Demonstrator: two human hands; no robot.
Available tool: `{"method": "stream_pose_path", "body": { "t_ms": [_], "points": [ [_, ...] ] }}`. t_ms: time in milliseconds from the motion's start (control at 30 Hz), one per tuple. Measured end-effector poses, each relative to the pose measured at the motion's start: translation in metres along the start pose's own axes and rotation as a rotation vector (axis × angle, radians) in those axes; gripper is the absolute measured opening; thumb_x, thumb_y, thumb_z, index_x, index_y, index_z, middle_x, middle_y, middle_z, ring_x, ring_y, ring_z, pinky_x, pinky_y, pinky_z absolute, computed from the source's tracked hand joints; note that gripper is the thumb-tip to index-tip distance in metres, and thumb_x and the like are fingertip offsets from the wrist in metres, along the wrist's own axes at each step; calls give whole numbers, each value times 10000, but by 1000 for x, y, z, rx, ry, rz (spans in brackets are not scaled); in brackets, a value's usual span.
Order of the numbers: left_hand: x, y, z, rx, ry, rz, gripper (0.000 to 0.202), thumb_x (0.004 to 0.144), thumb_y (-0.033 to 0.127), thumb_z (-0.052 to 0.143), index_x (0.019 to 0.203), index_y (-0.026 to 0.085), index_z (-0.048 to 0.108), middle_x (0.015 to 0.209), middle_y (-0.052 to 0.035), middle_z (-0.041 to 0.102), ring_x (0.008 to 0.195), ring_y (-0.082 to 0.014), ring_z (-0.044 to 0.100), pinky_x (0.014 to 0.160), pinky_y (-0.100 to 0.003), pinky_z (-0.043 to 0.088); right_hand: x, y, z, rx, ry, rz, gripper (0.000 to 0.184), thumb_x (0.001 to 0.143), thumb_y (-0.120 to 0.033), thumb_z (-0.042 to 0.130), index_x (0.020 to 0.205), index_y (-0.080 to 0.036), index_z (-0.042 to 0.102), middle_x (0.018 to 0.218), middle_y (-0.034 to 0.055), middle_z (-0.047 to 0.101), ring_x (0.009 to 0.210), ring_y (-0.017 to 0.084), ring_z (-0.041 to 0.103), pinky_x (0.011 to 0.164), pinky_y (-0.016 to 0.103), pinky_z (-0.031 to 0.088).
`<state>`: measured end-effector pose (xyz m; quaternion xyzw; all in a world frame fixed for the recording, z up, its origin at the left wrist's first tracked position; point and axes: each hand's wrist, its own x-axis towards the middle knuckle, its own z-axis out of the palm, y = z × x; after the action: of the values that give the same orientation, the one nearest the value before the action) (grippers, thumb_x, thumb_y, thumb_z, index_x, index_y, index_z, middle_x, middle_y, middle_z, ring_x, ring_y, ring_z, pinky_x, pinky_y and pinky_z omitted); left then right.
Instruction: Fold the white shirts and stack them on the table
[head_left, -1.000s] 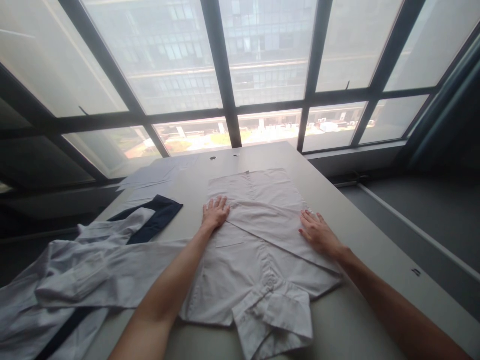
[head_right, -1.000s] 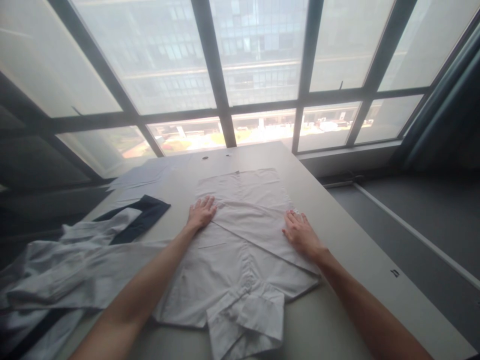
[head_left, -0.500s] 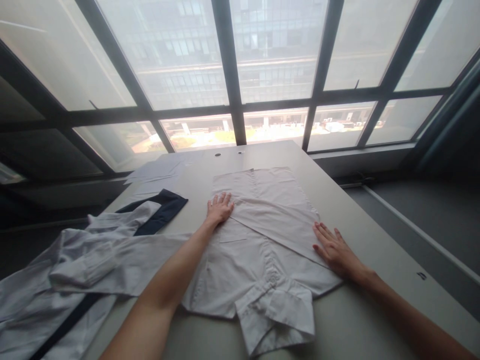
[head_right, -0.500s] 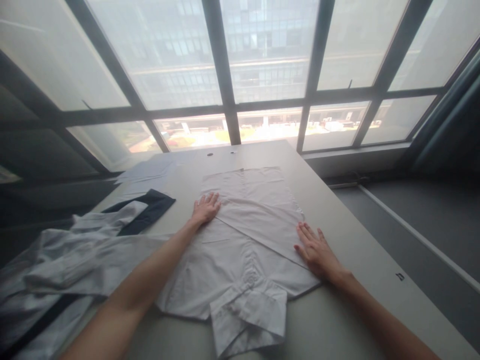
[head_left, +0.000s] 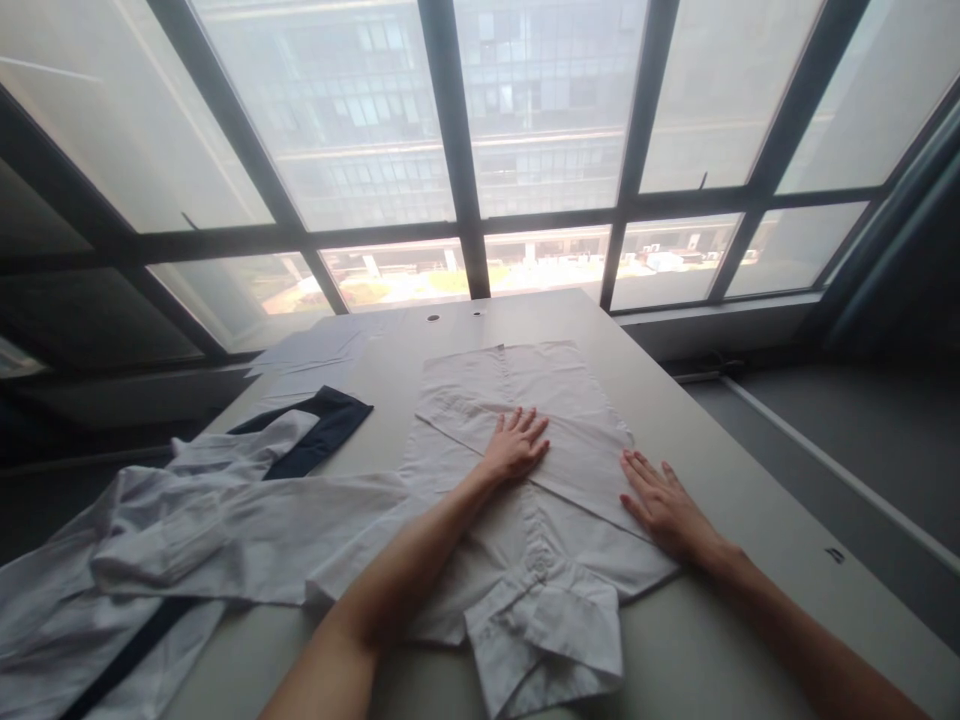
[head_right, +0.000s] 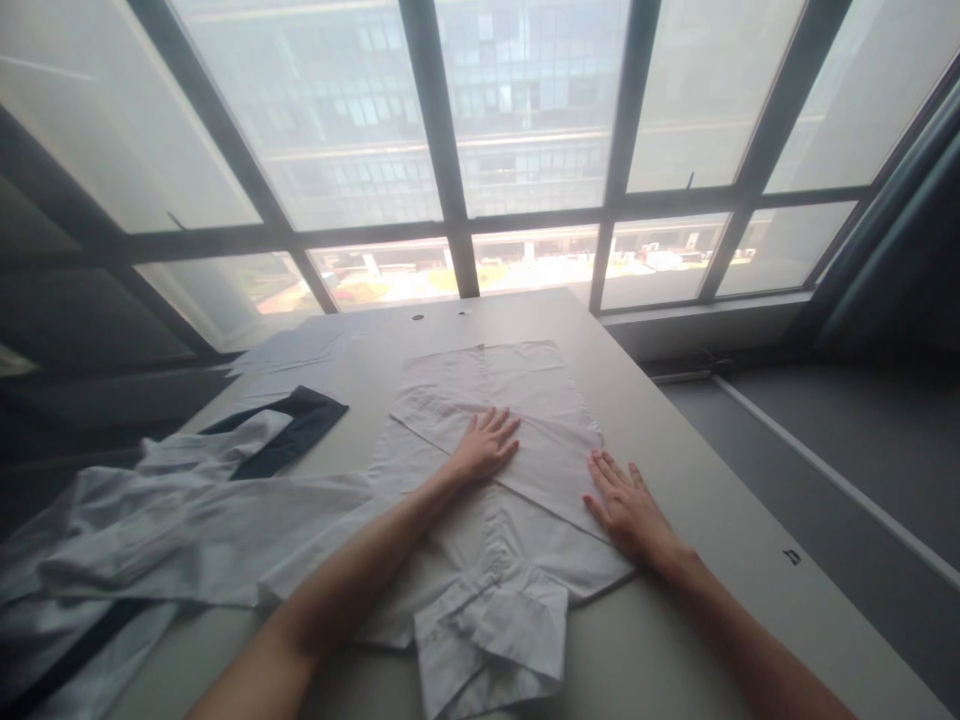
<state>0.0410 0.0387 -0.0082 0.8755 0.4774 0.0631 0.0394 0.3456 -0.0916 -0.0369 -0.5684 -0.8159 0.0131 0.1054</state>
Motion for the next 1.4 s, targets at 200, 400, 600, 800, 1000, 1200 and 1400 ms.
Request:
{"method": "stream_pose_path", "body": {
  "t_ms": [200, 400, 600, 800, 1000, 1200, 1400],
  "points": [
    [2, -27, -10, -4, -97, 3, 636, 1016, 637, 280, 1594, 373, 288, 1694, -29, 169, 1555, -349, 94, 1204, -651, 96, 0, 0, 1, -8, 7, 2, 636, 1049, -477, 280, 1599, -156, 283, 1644, 130, 270, 1524, 276, 258, 1222, 584, 204],
    [4, -91, -28, 60, -130, -283, 647, 1025, 630, 196, 1612, 358, 230, 1700, -40, 100, 1559, -350, 33, 1176, -698, 54, 0, -1, 2, -5, 2, 2, 636, 1050, -477, 272, 1602, -162, 276, 1647, 122, 263, 1527, 274, 249, 1224, 579, 203],
    [1, -105, -22, 77, -63, -295, 651, 1020, 633, 224, 1606, 351, 258, 1696, -37, 146, 1558, -339, 77, 1194, -654, 75, -2, 1, 3, 25, 3, 1, 639, 1047, -488, 276, 1611, -188, 253, 1646, 122, 274, 1526, 279, 253, 1218, 588, 209],
    [1, -104, -17, 89, -27, -285, 648, 1015, 636, 252, 1597, 354, 292, 1686, -40, 200, 1550, -351, 127, 1197, -644, 98, 18, -22, -27, 306, 179, 68, 625, 1027, -508, 349, 1536, -154, 431, 1616, 147, 346, 1519, 291, 274, 1236, 572, 180],
    [1, -105, -19, 104, -28, -284, 650, 1020, 625, 241, 1602, 339, 282, 1688, -50, 188, 1553, -352, 110, 1192, -654, 108, 93, -113, -23, 1147, 204, 138, 573, 968, -595, 474, 1341, -193, 639, 1422, 135, 610, 1361, 277, 528, 1177, 502, 365],
    [0, -104, -18, 111, -31, -282, 648, 1023, 620, 231, 1603, 336, 283, 1686, -48, 196, 1552, -349, 121, 1193, -654, 110, 115, -85, 7, 1650, 230, 520, 595, 1001, -462, 226, 1468, -165, 445, 1458, 212, 549, 1294, 269, 596, 1064, 543, 487],
    [2, -107, -21, 107, -48, -282, 639, 1021, 617, 241, 1601, 351, 279, 1690, -46, 180, 1552, -352, 114, 1186, -662, 112, 78, 15, -11, 1624, 419, 727, 668, 985, -462, 60, 1525, -161, 313, 1521, 228, 448, 1337, 224, 553, 1072, 480, 489]
  ]
}}
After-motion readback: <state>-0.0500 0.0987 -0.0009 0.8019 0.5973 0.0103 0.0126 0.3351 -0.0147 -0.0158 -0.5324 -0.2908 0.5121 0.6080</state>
